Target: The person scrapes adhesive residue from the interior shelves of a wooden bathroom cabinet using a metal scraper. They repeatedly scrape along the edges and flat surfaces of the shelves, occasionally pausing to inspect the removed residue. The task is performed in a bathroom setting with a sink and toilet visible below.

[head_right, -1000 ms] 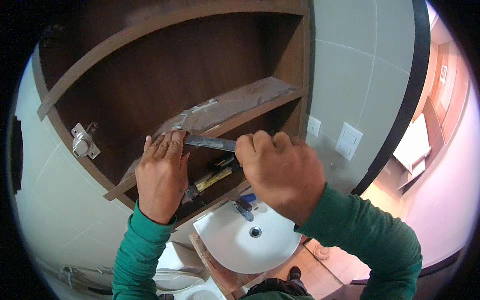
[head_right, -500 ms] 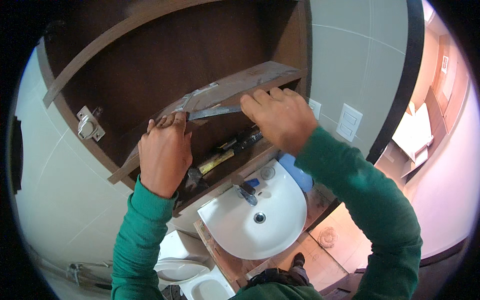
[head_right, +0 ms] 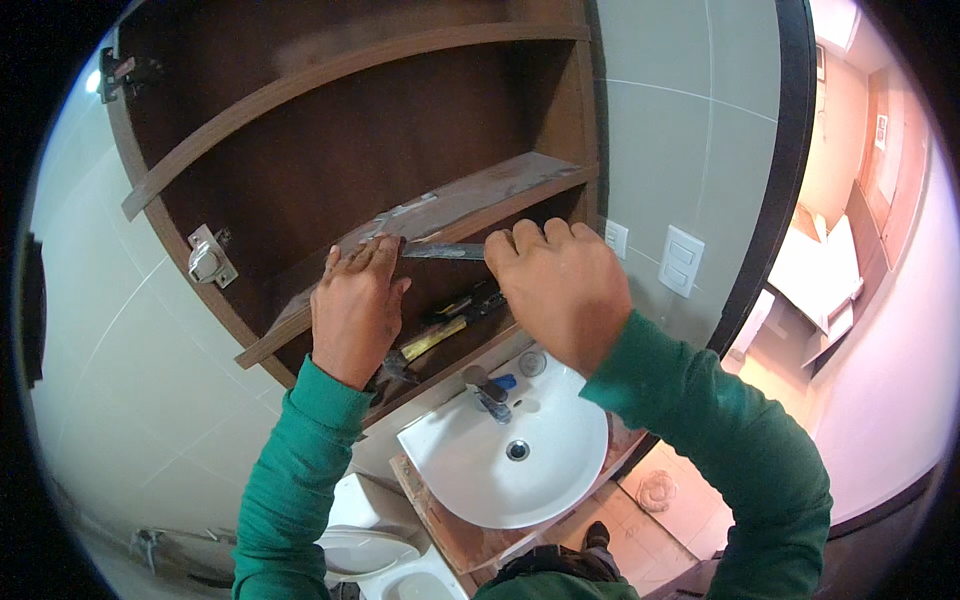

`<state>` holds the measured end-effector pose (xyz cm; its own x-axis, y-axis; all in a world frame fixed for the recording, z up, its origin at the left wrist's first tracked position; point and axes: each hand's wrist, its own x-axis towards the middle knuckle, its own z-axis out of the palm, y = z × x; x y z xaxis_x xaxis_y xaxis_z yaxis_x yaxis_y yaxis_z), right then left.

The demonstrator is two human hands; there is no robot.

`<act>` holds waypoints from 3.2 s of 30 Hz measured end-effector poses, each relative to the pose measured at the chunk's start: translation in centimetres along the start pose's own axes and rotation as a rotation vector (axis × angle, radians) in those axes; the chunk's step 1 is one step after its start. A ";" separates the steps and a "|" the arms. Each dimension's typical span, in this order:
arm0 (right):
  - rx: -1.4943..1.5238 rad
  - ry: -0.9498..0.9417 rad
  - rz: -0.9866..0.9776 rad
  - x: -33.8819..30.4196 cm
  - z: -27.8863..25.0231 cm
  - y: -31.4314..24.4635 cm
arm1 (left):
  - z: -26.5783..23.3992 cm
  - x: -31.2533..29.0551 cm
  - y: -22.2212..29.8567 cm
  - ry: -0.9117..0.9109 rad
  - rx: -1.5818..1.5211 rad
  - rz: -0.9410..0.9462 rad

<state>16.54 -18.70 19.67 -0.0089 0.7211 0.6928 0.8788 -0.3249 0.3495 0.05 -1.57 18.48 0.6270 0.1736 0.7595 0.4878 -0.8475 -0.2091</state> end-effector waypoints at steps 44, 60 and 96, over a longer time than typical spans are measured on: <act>-0.073 0.010 0.237 -5.4 -5.3 2.3 | -0.9 7.8 -3.4 -0.328 -0.289 0.098; 0.040 0.063 0.107 -2.0 -0.5 0.4 | -2.4 8.4 -2.3 -0.397 -0.437 -0.006; 0.068 0.062 -0.015 2.3 6.5 3.6 | -2.5 2.8 -1.4 -0.139 -0.167 0.048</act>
<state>22.75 -14.24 18.42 -0.0497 0.6855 0.7264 0.9087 -0.2708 0.3177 -0.42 -1.16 22.45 0.7305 0.1889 0.6563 0.3556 -0.9257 -0.1294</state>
